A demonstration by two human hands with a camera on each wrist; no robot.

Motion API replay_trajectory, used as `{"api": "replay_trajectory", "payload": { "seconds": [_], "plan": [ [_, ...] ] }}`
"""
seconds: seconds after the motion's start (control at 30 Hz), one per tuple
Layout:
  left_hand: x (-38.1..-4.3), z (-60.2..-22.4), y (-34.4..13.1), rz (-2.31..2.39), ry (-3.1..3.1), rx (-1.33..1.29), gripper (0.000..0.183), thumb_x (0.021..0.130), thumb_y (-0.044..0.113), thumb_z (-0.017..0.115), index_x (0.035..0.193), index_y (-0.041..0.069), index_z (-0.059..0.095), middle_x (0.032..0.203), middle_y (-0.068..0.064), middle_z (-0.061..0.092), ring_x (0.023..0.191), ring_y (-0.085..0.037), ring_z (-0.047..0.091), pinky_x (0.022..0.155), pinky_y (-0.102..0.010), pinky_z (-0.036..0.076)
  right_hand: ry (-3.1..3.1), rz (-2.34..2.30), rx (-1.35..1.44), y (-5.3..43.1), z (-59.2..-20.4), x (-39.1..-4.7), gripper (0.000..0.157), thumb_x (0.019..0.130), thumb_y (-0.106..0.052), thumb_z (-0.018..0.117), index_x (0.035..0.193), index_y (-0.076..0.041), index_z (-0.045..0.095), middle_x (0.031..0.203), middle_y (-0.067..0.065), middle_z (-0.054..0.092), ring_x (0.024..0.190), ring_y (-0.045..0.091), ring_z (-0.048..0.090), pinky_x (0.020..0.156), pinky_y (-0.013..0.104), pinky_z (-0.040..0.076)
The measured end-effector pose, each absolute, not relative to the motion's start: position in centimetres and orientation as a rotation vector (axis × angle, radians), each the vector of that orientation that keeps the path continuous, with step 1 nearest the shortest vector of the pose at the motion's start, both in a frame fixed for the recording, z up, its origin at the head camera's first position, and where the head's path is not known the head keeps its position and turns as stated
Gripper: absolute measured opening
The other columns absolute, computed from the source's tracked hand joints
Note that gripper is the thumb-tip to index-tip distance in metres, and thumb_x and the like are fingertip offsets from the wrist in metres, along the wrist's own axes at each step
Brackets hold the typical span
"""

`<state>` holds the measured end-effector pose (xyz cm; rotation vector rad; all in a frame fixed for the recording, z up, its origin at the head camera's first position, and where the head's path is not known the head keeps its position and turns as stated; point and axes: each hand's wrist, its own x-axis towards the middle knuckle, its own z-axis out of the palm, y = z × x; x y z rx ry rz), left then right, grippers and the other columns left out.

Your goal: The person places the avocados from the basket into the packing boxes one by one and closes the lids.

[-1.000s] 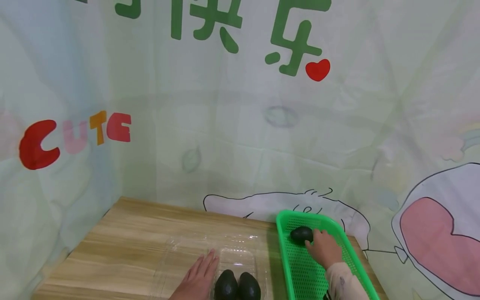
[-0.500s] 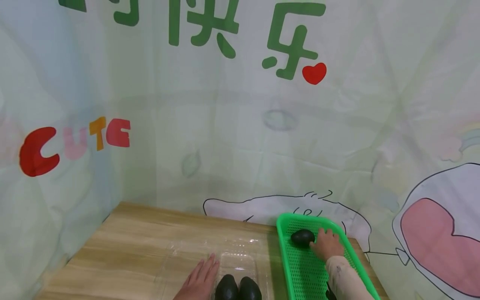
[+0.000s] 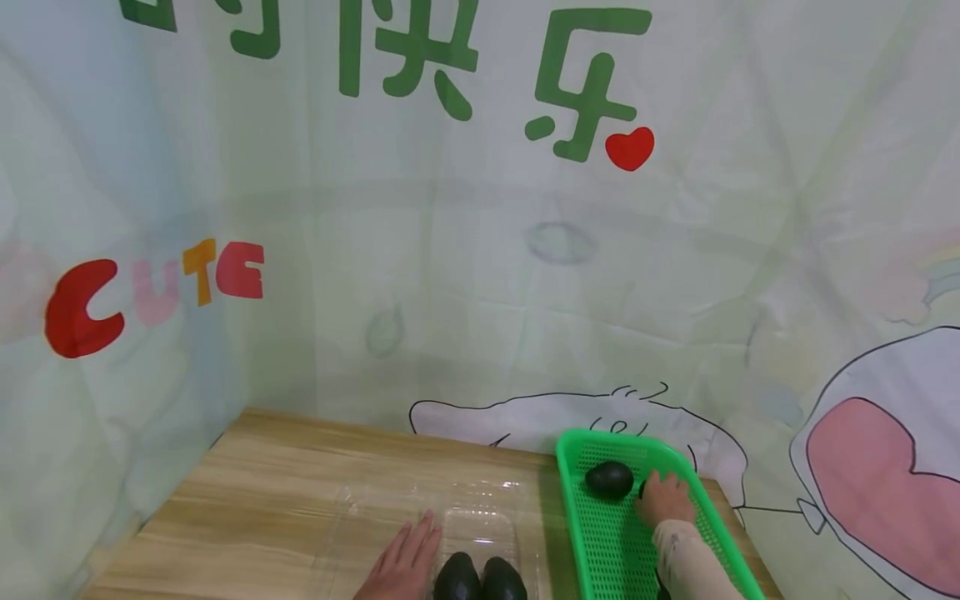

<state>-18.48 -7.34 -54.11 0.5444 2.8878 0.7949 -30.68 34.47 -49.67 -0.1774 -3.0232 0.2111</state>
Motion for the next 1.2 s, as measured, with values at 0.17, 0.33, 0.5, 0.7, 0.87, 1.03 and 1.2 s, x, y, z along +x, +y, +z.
{"api": "replay_trajectory", "payload": {
  "seconds": [0.17,0.33,0.5,0.7,0.87,1.03,1.2],
  "plan": [
    [-18.5,-54.1,-7.4,0.795,2.898,0.544,0.119,0.066,0.089,0.048,0.149,0.004,0.027,0.158,-0.017,0.018,0.139,-0.048,0.022,0.106,-0.068,0.026,-2.993,0.185,-0.14,34.7,-50.6,-30.7,0.036,0.087,-0.015,0.064,0.108,0.009,0.048,0.106,0.035,0.045,0.1,0.051,0.044,0.06,0.057,0.049],
    [-18.4,-54.2,-7.4,0.782,2.906,0.542,0.12,0.066,0.089,0.047,0.149,0.005,0.027,0.158,-0.017,0.019,0.139,-0.047,0.023,0.106,-0.067,0.026,-3.015,0.123,-0.124,34.8,-51.3,-30.9,0.05,0.085,-0.021,0.07,0.116,0.009,0.046,0.106,0.035,0.047,0.099,0.052,0.048,0.066,0.059,0.051],
    [-18.3,-54.1,-7.5,0.798,2.903,0.56,0.118,0.068,0.088,0.047,0.148,0.004,0.027,0.157,-0.018,0.02,0.138,-0.048,0.023,0.104,-0.068,0.027,-3.08,0.157,-0.121,35.1,-51.8,-31.0,0.065,0.083,-0.024,0.073,0.129,0.009,0.041,0.11,0.037,0.047,0.095,0.053,0.053,0.073,0.06,0.051],
    [-18.4,-53.7,-7.2,0.78,2.864,0.518,0.12,0.065,0.089,0.048,0.149,0.006,0.027,0.158,-0.016,0.018,0.139,-0.045,0.023,0.106,-0.067,0.026,-3.114,0.25,-0.097,35.3,-51.5,-31.2,0.072,0.082,-0.027,0.073,0.133,0.01,0.037,0.113,0.039,0.047,0.098,0.055,0.053,0.075,0.061,0.05],
    [-18.3,-53.6,-7.1,0.769,2.851,0.502,0.122,0.064,0.09,0.049,0.149,0.006,0.026,0.158,-0.015,0.018,0.139,-0.044,0.023,0.107,-0.065,0.026,-3.144,0.292,-0.12,35.4,-51.3,-31.3,0.075,0.082,-0.029,0.072,0.134,0.011,0.036,0.115,0.039,0.047,0.102,0.056,0.051,0.08,0.063,0.047],
    [-18.1,-53.5,-7.2,0.769,2.851,0.508,0.122,0.064,0.09,0.048,0.149,0.005,0.025,0.158,-0.016,0.017,0.139,-0.045,0.022,0.108,-0.065,0.025,-3.173,0.386,-0.166,34.9,-50.5,-31.2,0.07,0.083,-0.028,0.069,0.131,0.011,0.037,0.113,0.037,0.049,0.102,0.054,0.051,0.082,0.063,0.047],
    [-18.0,-53.5,-7.3,0.756,2.883,0.513,0.122,0.064,0.091,0.046,0.149,0.006,0.026,0.159,-0.016,0.017,0.14,-0.045,0.022,0.108,-0.065,0.025,-3.157,0.496,-0.174,34.5,-49.5,-31.1,0.064,0.086,-0.025,0.065,0.129,0.012,0.036,0.113,0.038,0.048,0.101,0.052,0.053,0.081,0.061,0.048]
  ]
}}
